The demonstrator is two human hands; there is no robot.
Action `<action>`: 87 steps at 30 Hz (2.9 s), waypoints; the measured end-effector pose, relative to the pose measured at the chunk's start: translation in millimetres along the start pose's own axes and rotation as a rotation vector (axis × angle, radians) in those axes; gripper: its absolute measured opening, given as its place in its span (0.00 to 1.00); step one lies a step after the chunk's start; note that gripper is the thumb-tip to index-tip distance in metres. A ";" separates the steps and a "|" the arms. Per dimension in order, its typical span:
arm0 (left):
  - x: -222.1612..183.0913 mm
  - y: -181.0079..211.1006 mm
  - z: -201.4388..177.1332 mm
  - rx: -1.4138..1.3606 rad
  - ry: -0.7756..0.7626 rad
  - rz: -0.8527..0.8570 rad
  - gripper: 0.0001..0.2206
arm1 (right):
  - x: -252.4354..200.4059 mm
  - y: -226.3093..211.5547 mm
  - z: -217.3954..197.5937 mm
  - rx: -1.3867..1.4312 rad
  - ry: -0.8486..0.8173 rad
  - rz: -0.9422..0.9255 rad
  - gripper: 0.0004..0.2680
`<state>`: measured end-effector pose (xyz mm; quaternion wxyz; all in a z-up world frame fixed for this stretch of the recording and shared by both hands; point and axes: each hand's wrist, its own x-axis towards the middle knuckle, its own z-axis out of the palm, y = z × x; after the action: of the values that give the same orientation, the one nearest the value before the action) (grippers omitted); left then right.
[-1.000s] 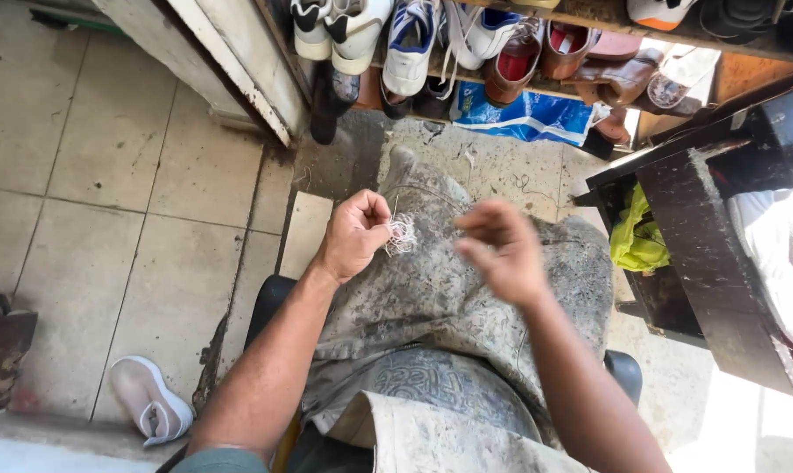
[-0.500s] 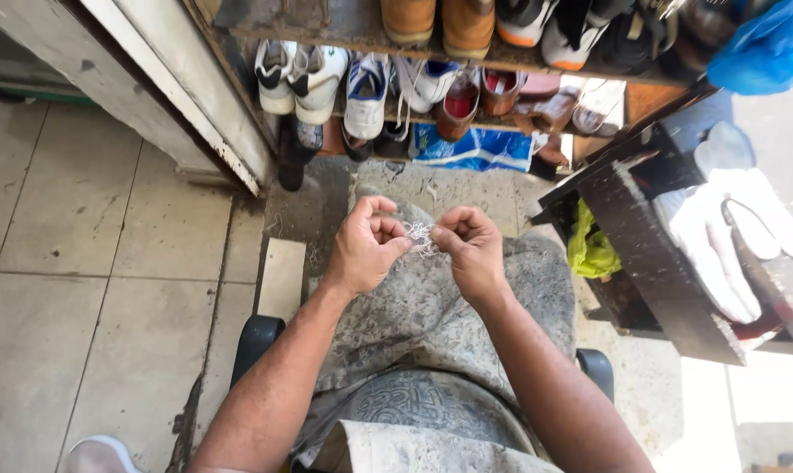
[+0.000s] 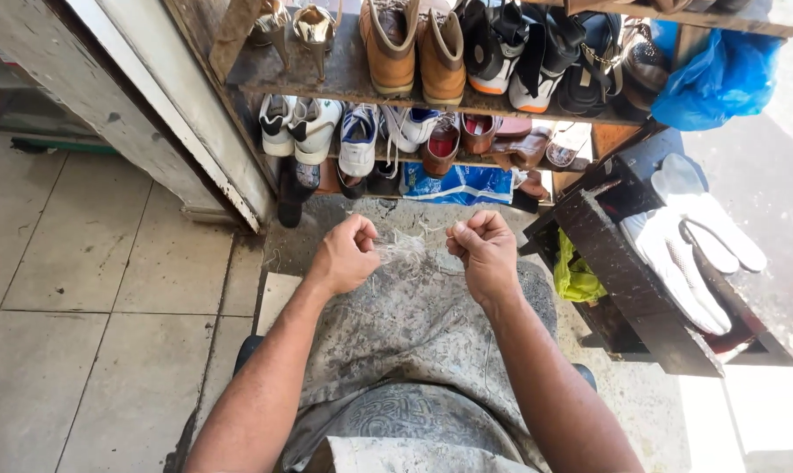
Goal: Untangling a long piece of white thread by hand and then cutting it with scissors at a workbench.
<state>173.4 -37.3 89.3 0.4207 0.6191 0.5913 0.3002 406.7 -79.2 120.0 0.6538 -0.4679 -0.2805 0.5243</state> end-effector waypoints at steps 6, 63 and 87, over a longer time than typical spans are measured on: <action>-28.0 39.4 23.3 -0.247 -0.165 0.152 0.20 | -4.7 6.5 6.6 0.171 -0.149 0.109 0.08; -47.7 -89.8 43.9 0.099 0.203 0.468 0.16 | -19.8 120.3 -5.7 -0.910 -0.429 -0.288 0.09; -47.2 -68.6 28.3 -0.109 0.055 0.163 0.09 | -4.6 132.8 -37.1 0.028 0.079 0.265 0.14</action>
<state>159.4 -92.1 21.9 0.4115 0.6328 0.5332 0.3820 381.0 -93.7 -14.8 0.5960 -0.5117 -0.1831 0.5911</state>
